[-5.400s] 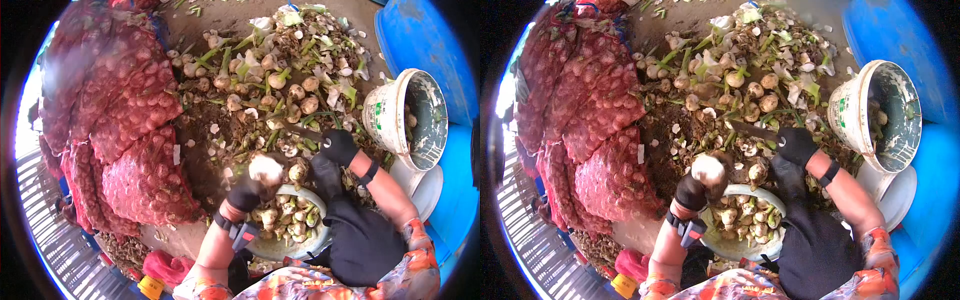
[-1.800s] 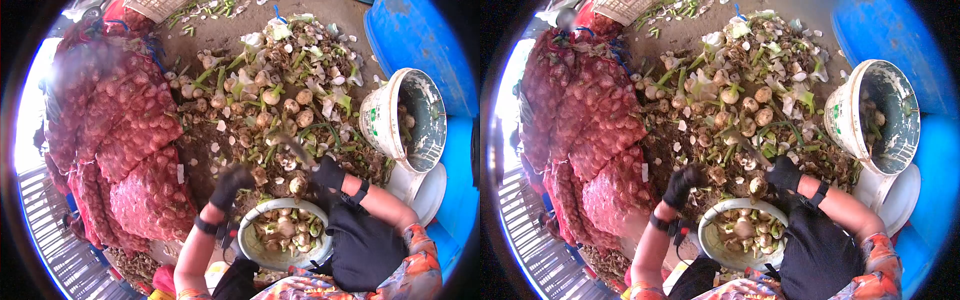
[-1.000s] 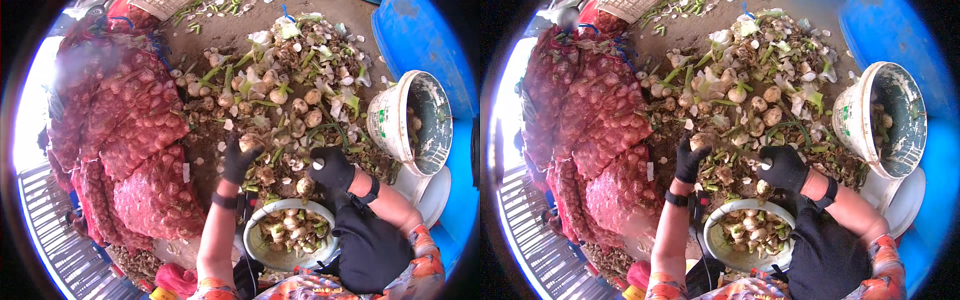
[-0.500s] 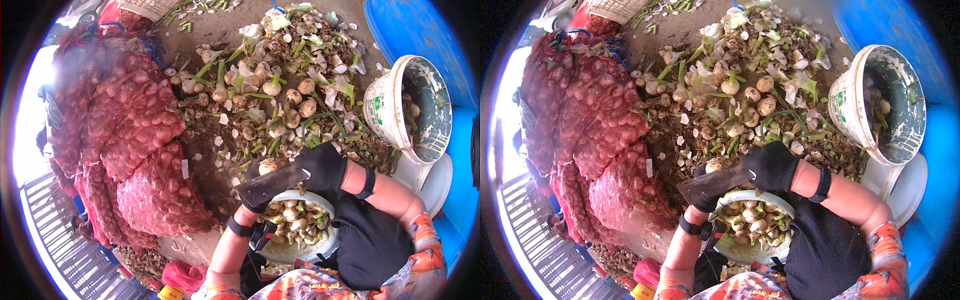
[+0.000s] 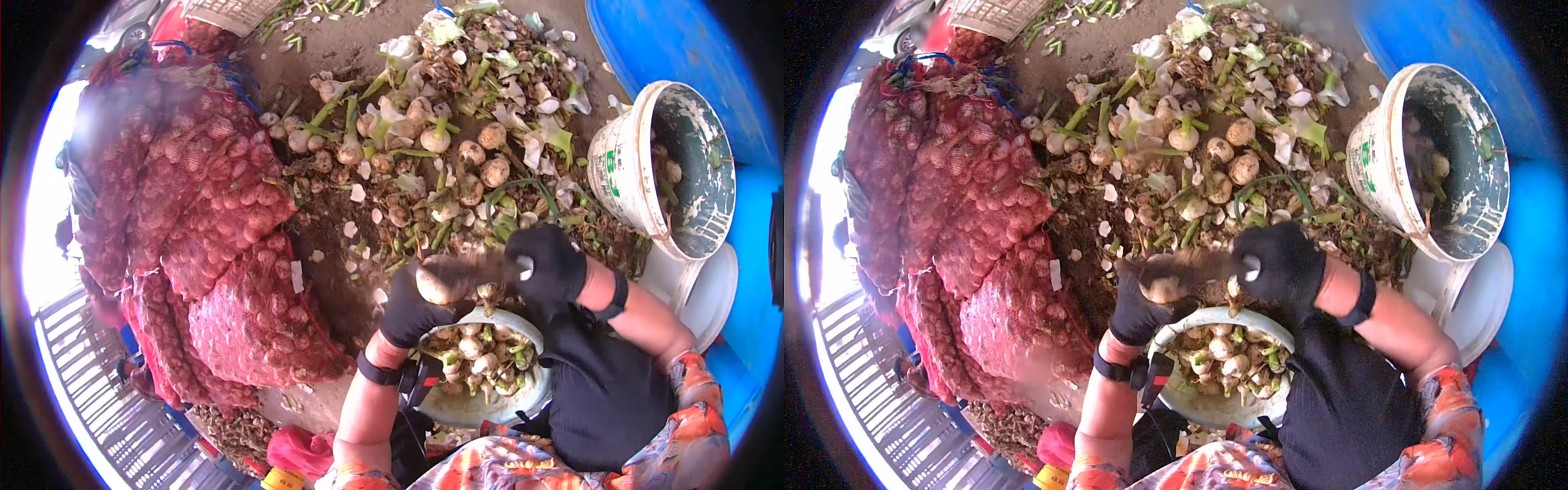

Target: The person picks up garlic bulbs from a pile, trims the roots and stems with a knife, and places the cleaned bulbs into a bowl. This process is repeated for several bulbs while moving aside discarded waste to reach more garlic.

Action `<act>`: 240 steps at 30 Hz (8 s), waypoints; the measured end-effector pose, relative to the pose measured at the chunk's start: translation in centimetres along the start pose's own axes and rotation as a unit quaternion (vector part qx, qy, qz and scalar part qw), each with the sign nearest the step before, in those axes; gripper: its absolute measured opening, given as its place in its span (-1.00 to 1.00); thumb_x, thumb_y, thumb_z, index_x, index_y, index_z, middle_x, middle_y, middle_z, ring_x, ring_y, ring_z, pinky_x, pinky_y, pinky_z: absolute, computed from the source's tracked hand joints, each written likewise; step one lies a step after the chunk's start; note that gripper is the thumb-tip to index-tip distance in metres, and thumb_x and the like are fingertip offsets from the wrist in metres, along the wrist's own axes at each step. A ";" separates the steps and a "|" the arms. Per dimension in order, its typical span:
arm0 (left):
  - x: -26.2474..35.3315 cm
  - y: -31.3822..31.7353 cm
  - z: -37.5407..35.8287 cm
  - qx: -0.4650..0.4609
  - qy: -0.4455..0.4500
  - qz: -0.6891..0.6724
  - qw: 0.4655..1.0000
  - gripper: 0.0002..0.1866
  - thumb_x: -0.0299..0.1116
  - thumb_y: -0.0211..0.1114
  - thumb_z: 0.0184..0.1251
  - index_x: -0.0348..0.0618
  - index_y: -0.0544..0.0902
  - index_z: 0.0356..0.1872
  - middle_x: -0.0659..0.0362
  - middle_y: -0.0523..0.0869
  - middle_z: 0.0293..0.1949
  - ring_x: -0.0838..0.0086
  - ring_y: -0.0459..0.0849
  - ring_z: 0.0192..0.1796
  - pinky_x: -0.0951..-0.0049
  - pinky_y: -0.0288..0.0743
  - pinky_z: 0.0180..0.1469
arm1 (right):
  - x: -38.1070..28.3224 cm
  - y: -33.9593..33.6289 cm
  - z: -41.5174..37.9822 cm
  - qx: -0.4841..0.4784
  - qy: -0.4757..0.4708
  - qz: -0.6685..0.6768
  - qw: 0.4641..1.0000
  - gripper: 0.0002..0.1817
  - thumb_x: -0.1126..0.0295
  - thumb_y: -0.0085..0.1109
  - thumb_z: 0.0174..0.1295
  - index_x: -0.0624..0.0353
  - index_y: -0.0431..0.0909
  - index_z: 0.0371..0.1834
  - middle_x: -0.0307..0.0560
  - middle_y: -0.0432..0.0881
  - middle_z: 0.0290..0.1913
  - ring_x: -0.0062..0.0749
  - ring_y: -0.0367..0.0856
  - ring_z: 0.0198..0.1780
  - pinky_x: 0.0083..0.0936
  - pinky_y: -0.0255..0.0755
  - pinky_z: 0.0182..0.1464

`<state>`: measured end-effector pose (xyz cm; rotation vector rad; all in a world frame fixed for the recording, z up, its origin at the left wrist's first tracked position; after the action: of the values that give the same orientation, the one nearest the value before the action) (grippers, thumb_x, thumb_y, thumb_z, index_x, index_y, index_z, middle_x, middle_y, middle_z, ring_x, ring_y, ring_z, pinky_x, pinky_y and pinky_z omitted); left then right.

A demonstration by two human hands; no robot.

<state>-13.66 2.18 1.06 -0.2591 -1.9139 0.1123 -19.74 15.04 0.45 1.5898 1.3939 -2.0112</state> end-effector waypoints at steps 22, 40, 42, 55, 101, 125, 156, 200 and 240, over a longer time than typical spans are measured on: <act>-6.5 -2.6 0.5 0.157 -0.040 -0.502 0.849 -0.38 0.19 0.04 0.10 -0.14 0.41 -0.01 0.12 0.54 -0.11 0.34 0.52 -0.05 0.29 0.36 0.06 | 2.0 2.5 -1.6 -0.010 0.025 0.073 0.997 -0.84 0.32 0.18 -0.26 0.10 0.41 -0.73 -0.06 0.40 -0.71 -0.10 0.42 -0.62 -0.33 0.28 -0.55; -4.5 0.5 -3.5 0.012 -0.021 -0.515 0.857 -0.65 -0.26 0.26 -0.05 -0.26 0.49 -0.24 0.08 0.56 -0.17 0.31 0.51 -0.07 0.25 0.26 0.15 | 9.4 10.0 -4.5 -0.170 0.136 -0.061 0.974 -0.71 0.21 0.15 -0.22 0.24 0.53 -0.56 0.11 0.53 -0.60 0.00 0.54 -0.45 -0.23 0.41 -0.30; -5.3 0.5 -6.0 -0.173 -0.084 -0.210 0.959 -0.53 -0.13 0.27 0.00 -0.29 0.49 -0.15 0.07 0.55 -0.11 0.35 0.51 -0.06 0.31 0.29 0.09 | 10.4 10.1 -5.8 -0.137 0.113 -0.029 0.984 -0.70 0.19 0.16 -0.22 0.26 0.54 -0.60 0.14 0.52 -0.60 -0.03 0.55 -0.46 -0.27 0.42 -0.31; -14.5 -0.7 13.7 -0.079 0.060 0.322 0.942 -0.59 -0.14 0.12 0.19 -0.11 0.44 0.03 0.08 0.59 -0.17 0.41 0.52 -0.11 0.52 0.40 -0.09 | 11.4 3.2 -2.7 0.031 0.328 0.225 0.917 -0.67 0.41 0.21 -0.21 0.36 0.52 -0.33 -0.09 0.56 -0.52 -0.47 0.49 -0.48 -0.53 0.38 -0.37; -4.4 0.7 -1.1 -0.017 -0.095 -0.126 0.987 -0.41 -0.32 0.46 -0.33 -0.25 0.46 -0.14 0.16 0.59 -0.21 0.50 0.53 -0.18 0.49 0.38 -0.05 | 4.3 1.8 -0.9 -0.006 0.051 -0.051 0.997 -0.88 0.34 0.13 -0.21 0.09 0.46 -0.59 0.00 0.47 -0.61 -0.05 0.50 -0.51 -0.23 0.36 -0.48; -7.3 0.2 0.6 0.239 -0.072 -0.760 0.600 -0.49 0.05 0.19 0.06 -0.21 0.44 -0.18 0.06 0.50 -0.13 0.31 0.48 -0.07 0.25 0.34 0.06 | -2.9 4.0 -1.4 -0.133 -0.049 0.132 0.981 -0.86 0.29 0.17 -0.16 0.08 0.46 -0.59 -0.05 0.45 -0.63 -0.15 0.49 -0.57 -0.37 0.34 -0.52; -13.6 -9.3 16.1 0.103 0.098 0.579 0.803 -0.73 -0.34 0.03 0.10 0.10 0.54 -0.15 -0.14 0.41 0.03 0.02 0.51 -0.11 0.18 0.41 -0.09 | 10.0 5.0 -2.0 -0.082 0.299 0.109 0.945 -0.72 0.35 0.17 -0.20 0.29 0.52 -0.40 0.11 0.56 -0.52 -0.19 0.56 -0.44 -0.41 0.38 -0.36; -10.0 3.1 -3.2 0.024 -0.078 -0.173 0.981 -0.63 -0.46 0.28 0.01 -0.16 0.49 -0.08 0.14 0.58 -0.13 0.42 0.53 -0.09 0.42 0.38 -0.02 | -0.8 3.7 0.6 -0.033 -0.071 -0.046 0.996 -0.85 0.31 0.16 -0.26 0.04 0.48 -0.55 -0.08 0.48 -0.60 -0.16 0.52 -0.55 -0.32 0.37 -0.52; -4.8 3.3 -1.9 0.180 -0.024 -0.697 0.693 -0.41 0.03 0.15 -0.02 -0.25 0.43 -0.07 -0.01 0.50 -0.06 0.11 0.38 0.09 0.15 0.05 0.27 | 5.1 4.9 -0.2 -0.115 0.172 0.099 0.973 -0.72 0.34 0.24 -0.16 0.21 0.51 -0.36 -0.05 0.56 -0.51 -0.56 0.46 -0.48 -0.52 0.37 -0.39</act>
<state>-9.90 4.22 -3.35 1.4862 -1.6149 -0.5331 -18.30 14.47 -6.43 1.9438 1.4484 -1.4526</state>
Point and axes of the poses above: each hand's wrist, its own z-axis towards the middle knuckle, its own y-axis out of the palm, x = y × z, the point moved 9 cm from there along z, towards the middle knuckle
